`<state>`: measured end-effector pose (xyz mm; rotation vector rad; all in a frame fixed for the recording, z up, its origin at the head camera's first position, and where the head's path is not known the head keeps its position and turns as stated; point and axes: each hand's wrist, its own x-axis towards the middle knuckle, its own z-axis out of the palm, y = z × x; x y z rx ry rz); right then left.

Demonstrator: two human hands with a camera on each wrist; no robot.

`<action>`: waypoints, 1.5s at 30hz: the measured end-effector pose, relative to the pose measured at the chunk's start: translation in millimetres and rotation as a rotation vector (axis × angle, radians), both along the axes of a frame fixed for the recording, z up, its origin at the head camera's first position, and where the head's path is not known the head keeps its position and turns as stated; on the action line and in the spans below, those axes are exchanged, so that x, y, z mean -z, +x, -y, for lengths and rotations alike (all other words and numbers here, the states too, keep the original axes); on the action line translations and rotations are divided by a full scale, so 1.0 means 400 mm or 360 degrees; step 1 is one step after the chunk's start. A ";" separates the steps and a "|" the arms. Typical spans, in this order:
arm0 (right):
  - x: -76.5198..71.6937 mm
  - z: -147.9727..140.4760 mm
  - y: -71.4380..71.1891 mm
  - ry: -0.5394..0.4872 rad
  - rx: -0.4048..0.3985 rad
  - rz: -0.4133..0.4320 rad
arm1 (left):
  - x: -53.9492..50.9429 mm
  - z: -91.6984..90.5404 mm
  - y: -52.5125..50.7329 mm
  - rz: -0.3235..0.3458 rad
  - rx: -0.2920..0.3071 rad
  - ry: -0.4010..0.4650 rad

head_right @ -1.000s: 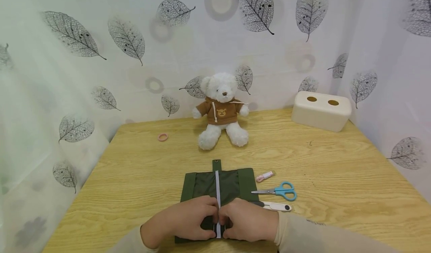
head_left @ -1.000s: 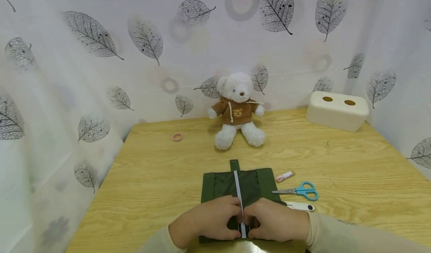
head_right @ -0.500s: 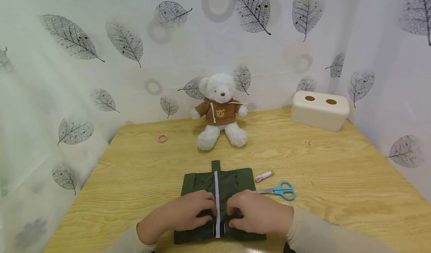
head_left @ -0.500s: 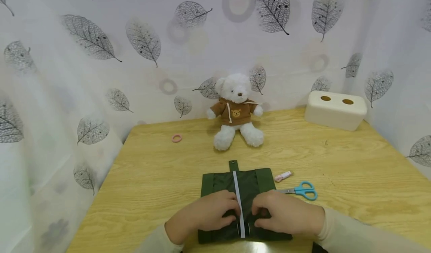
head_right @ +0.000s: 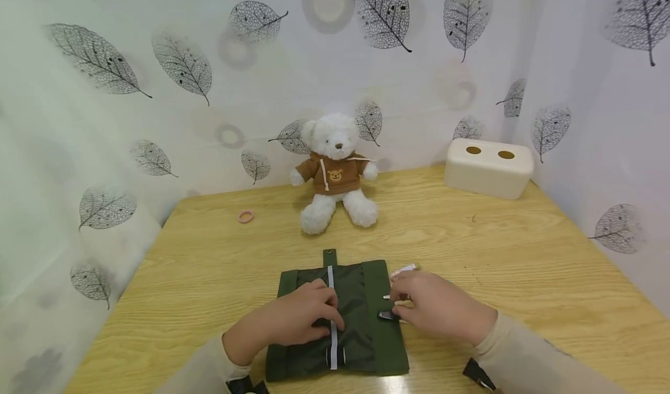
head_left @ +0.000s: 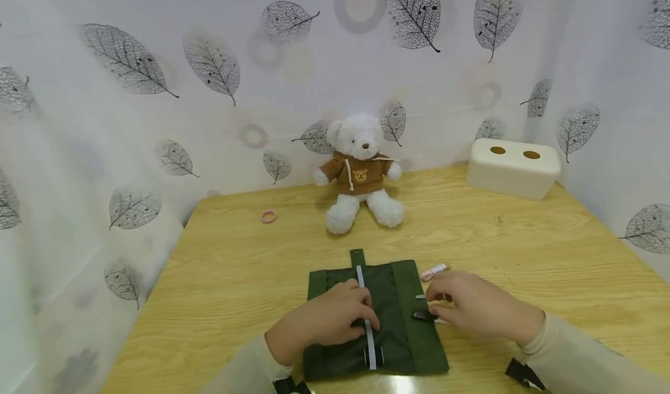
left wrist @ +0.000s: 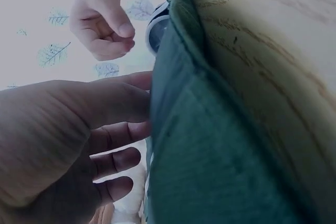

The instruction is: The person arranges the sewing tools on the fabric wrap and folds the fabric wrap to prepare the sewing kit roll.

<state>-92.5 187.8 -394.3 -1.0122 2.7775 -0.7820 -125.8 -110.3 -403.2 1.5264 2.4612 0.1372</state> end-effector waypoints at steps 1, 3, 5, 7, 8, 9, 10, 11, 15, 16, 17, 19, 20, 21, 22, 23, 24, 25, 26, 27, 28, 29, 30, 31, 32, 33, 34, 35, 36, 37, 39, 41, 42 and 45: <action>-0.001 -0.009 -0.002 0.0019 0.0022 -0.0003 | -0.001 -0.001 0.000 0.0001 0.0003 -0.0004; -0.001 -0.027 -0.005 0.0060 0.0060 0.0000 | -0.001 -0.002 -0.001 -0.0001 0.0010 -0.0015; 0.000 -0.044 -0.007 0.0097 0.0083 0.0009 | 0.000 -0.003 -0.001 0.0006 0.0011 -0.0023; 0.001 -0.058 -0.008 0.0129 0.0112 0.0035 | 0.002 -0.004 0.000 0.0010 0.0016 -0.0024; 0.001 -0.063 -0.008 0.0138 0.0121 0.0052 | 0.003 -0.004 0.000 0.0015 0.0018 -0.0022; 0.003 -0.069 -0.007 0.0146 0.0123 0.0068 | 0.004 -0.005 0.000 0.0025 0.0016 -0.0020; 0.003 -0.073 -0.006 0.0153 0.0134 0.0091 | 0.006 -0.005 0.000 0.0033 0.0016 -0.0019; 0.005 -0.079 -0.005 0.0153 0.0132 0.0103 | 0.007 -0.005 0.000 0.0036 0.0016 -0.0018; 0.008 -0.093 -0.001 0.0177 0.0132 0.0159 | 0.009 -0.004 0.002 0.0073 0.0006 -0.0017; 0.008 -0.096 -0.001 0.0185 0.0134 0.0168 | 0.009 -0.004 0.002 0.0078 0.0004 -0.0017; 0.009 -0.098 0.000 0.0193 0.0127 0.0167 | 0.008 -0.004 0.003 0.0086 -0.0002 -0.0017; 0.011 -0.100 0.001 0.0199 0.0117 0.0168 | 0.008 -0.003 0.004 0.0098 -0.0008 -0.0014; 0.012 -0.101 0.001 0.0198 0.0106 0.0160 | 0.009 -0.003 0.004 0.0102 -0.0013 -0.0015; 0.014 -0.102 0.001 0.0195 0.0098 0.0153 | 0.010 -0.003 0.005 0.0105 -0.0016 -0.0014; 0.015 -0.103 0.001 0.0194 0.0090 0.0148 | 0.011 -0.002 0.004 0.0108 -0.0020 -0.0012; 0.017 -0.104 0.001 0.0191 0.0084 0.0142 | 0.012 -0.002 0.004 0.0111 -0.0020 -0.0007; 0.018 -0.104 0.001 0.0193 0.0078 0.0136 | 0.015 -0.001 0.003 0.0110 -0.0019 -0.0004; 0.020 -0.104 0.001 0.0198 0.0074 0.0134 | 0.016 -0.001 0.003 0.0108 -0.0017 0.0002; 0.022 -0.104 0.002 0.0202 0.0070 0.0139 | 0.018 0.000 0.002 0.0107 -0.0017 0.0005; 0.023 -0.104 0.002 0.0208 0.0065 0.0146 | 0.019 0.001 0.001 0.0106 -0.0017 0.0008; 0.025 -0.103 0.003 0.0216 0.0059 0.0160 | 0.021 0.002 0.001 0.0104 -0.0020 0.0009; 0.026 -0.102 0.003 0.0221 0.0052 0.0171 | 0.021 0.004 0.000 0.0103 -0.0022 0.0011; 0.027 -0.101 0.004 0.0224 0.0044 0.0183 | 0.021 0.004 0.000 0.0101 -0.0028 0.0013; 0.028 -0.100 0.005 0.0223 0.0037 0.0200 | 0.020 0.005 0.000 0.0097 -0.0033 0.0015; 0.028 -0.099 0.005 0.0221 0.0031 0.0213 | 0.019 0.005 0.000 0.0094 -0.0041 0.0013; 0.029 -0.098 0.005 0.0222 0.0023 0.0217 | 0.018 0.006 0.000 0.0089 -0.0046 0.0014; 0.030 -0.096 0.005 0.0222 0.0019 0.0221 | 0.017 0.006 0.000 0.0085 -0.0051 0.0015; 0.032 -0.095 0.005 0.0223 0.0013 0.0222 | 0.016 0.006 0.001 0.0084 -0.0055 0.0016; 0.033 -0.094 0.005 0.0220 0.0009 0.0229 | 0.016 0.005 0.001 0.0084 -0.0057 0.0016; 0.035 -0.093 0.005 0.0221 0.0007 0.0234 | 0.016 0.005 0.002 0.0088 -0.0058 0.0014; 0.040 -0.091 0.004 0.0225 -0.0003 0.0238 | 0.016 0.005 0.003 0.0105 -0.0057 0.0013; 0.044 -0.089 0.004 0.0229 -0.0009 0.0238 | 0.017 0.005 0.004 0.0144 -0.0061 0.0018; 0.046 -0.088 0.004 0.0229 -0.0015 0.0230 | 0.017 0.004 0.005 0.0163 -0.0062 0.0020; 0.043 -0.081 0.002 0.0239 -0.0043 0.0188 | 0.015 0.006 0.007 0.0218 -0.0076 0.0027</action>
